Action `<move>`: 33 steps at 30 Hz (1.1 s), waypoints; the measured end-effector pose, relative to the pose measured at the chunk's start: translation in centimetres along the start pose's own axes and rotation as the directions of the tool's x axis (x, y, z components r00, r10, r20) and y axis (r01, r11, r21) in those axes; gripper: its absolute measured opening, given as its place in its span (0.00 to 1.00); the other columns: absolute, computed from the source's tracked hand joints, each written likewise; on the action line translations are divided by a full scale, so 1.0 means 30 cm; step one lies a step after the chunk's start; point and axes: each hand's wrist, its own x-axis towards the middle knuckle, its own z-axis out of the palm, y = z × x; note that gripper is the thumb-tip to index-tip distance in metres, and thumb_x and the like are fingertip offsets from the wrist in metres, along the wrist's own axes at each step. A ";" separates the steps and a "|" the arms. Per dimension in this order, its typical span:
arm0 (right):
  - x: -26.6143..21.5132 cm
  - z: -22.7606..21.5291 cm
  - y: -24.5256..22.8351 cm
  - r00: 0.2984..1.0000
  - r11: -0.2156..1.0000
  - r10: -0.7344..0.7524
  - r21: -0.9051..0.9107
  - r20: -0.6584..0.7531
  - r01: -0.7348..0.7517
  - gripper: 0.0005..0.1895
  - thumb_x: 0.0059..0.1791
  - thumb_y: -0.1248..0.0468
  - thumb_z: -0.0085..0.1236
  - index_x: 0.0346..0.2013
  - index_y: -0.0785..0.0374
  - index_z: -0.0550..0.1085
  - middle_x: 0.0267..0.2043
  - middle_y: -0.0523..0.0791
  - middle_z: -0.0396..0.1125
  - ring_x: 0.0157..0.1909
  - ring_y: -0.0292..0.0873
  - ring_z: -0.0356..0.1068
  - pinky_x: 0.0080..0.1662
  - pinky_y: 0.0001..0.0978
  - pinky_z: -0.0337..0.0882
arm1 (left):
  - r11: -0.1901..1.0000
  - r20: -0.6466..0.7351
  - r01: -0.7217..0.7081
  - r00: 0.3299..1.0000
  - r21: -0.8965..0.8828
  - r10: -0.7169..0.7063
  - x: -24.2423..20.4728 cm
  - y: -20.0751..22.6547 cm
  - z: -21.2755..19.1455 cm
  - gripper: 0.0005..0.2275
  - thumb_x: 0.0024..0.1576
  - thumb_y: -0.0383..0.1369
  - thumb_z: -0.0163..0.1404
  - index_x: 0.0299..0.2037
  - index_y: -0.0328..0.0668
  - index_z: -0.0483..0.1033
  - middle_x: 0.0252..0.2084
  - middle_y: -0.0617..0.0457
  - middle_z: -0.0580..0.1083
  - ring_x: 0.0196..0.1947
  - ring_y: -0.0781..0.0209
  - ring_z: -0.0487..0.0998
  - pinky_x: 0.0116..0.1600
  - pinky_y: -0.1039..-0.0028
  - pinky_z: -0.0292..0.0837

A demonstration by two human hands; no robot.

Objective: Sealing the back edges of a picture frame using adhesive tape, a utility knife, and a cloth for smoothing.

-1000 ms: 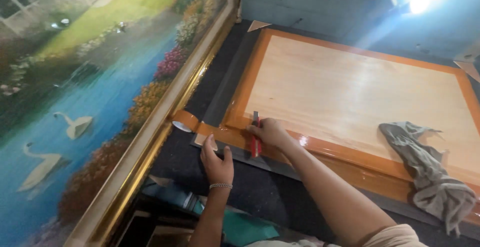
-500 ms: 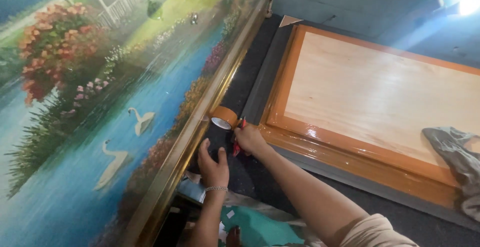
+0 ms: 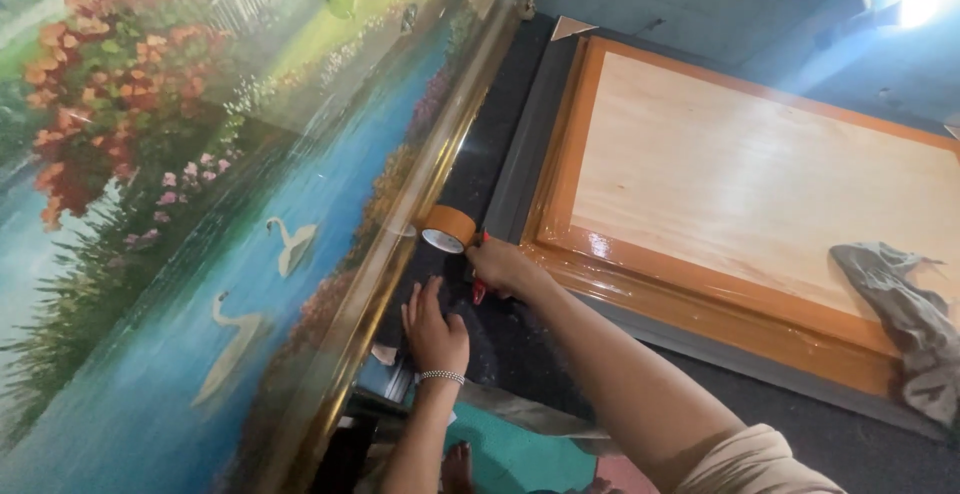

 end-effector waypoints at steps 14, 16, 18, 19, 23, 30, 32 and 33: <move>-0.223 0.050 -0.006 0.997 0.958 0.031 0.284 0.066 -0.048 0.24 0.41 0.51 0.39 0.29 0.68 0.73 0.28 0.57 0.68 0.34 0.54 0.69 0.30 0.42 0.70 | 0.962 -0.112 -0.039 0.994 -0.269 0.009 0.081 0.047 -0.095 0.23 0.44 0.23 0.38 0.54 0.47 0.62 0.51 0.48 0.68 0.51 0.49 0.67 0.54 0.64 0.60; -0.192 0.025 0.064 0.998 0.926 0.061 0.373 0.026 -0.066 0.21 0.40 0.52 0.41 0.29 0.67 0.73 0.27 0.56 0.68 0.30 0.54 0.70 0.22 0.39 0.71 | 0.949 -0.228 -0.246 0.953 -0.197 0.199 0.148 0.132 -0.134 0.22 0.45 0.23 0.39 0.52 0.44 0.66 0.47 0.46 0.69 0.47 0.48 0.70 0.50 0.65 0.65; -0.185 -0.012 0.168 0.986 0.933 0.156 0.337 -0.062 -0.126 0.23 0.40 0.48 0.42 0.34 0.64 0.73 0.32 0.56 0.68 0.36 0.54 0.69 0.24 0.41 0.72 | 0.934 0.207 -0.347 0.911 -0.082 0.356 0.222 0.253 -0.205 0.21 0.48 0.18 0.37 0.54 0.43 0.62 0.54 0.47 0.64 0.60 0.48 0.56 0.61 0.63 0.52; -0.210 -0.042 0.168 0.985 0.932 0.159 0.339 -0.061 -0.129 0.23 0.40 0.48 0.42 0.34 0.64 0.73 0.32 0.56 0.68 0.36 0.54 0.69 0.24 0.41 0.72 | 0.934 0.211 -0.347 0.910 -0.083 0.357 0.258 0.241 -0.180 0.21 0.48 0.18 0.37 0.54 0.43 0.62 0.54 0.47 0.64 0.60 0.48 0.56 0.61 0.63 0.52; -0.269 -0.125 0.215 0.971 0.927 0.201 0.344 -0.128 -0.147 0.20 0.39 0.49 0.45 0.33 0.61 0.73 0.29 0.49 0.70 0.37 0.50 0.69 0.29 0.39 0.73 | 0.793 0.572 -0.485 0.791 0.368 0.218 0.346 0.227 -0.137 0.27 0.48 0.21 0.42 0.59 0.44 0.50 0.60 0.46 0.53 0.60 0.47 0.53 0.57 0.63 0.57; -0.345 -0.154 0.327 0.951 0.948 0.203 0.292 -0.234 -0.130 0.26 0.31 0.44 0.57 0.40 0.48 0.71 0.30 0.46 0.70 0.44 0.50 0.67 0.48 0.43 0.67 | 0.776 0.493 -0.450 0.844 0.441 0.209 0.255 0.245 -0.213 0.12 0.44 0.27 0.52 0.38 0.42 0.68 0.38 0.50 0.66 0.44 0.53 0.68 0.47 0.67 0.66; -0.369 -0.183 0.383 0.927 0.956 0.216 0.262 -0.308 -0.135 0.26 0.33 0.46 0.57 0.42 0.48 0.70 0.33 0.48 0.70 0.46 0.52 0.66 0.48 0.43 0.66 | 0.806 0.487 -0.412 0.855 0.425 0.180 0.219 0.245 -0.227 0.15 0.42 0.29 0.53 0.40 0.43 0.68 0.39 0.51 0.67 0.44 0.54 0.69 0.49 0.65 0.64; -0.383 -0.195 0.412 0.898 0.964 0.224 0.225 -0.378 -0.145 0.26 0.34 0.47 0.58 0.44 0.48 0.69 0.36 0.50 0.70 0.47 0.53 0.66 0.49 0.43 0.65 | 0.837 0.480 -0.365 0.865 0.408 0.144 0.199 0.245 -0.235 0.18 0.41 0.31 0.55 0.42 0.45 0.68 0.40 0.52 0.68 0.43 0.55 0.70 0.52 0.64 0.62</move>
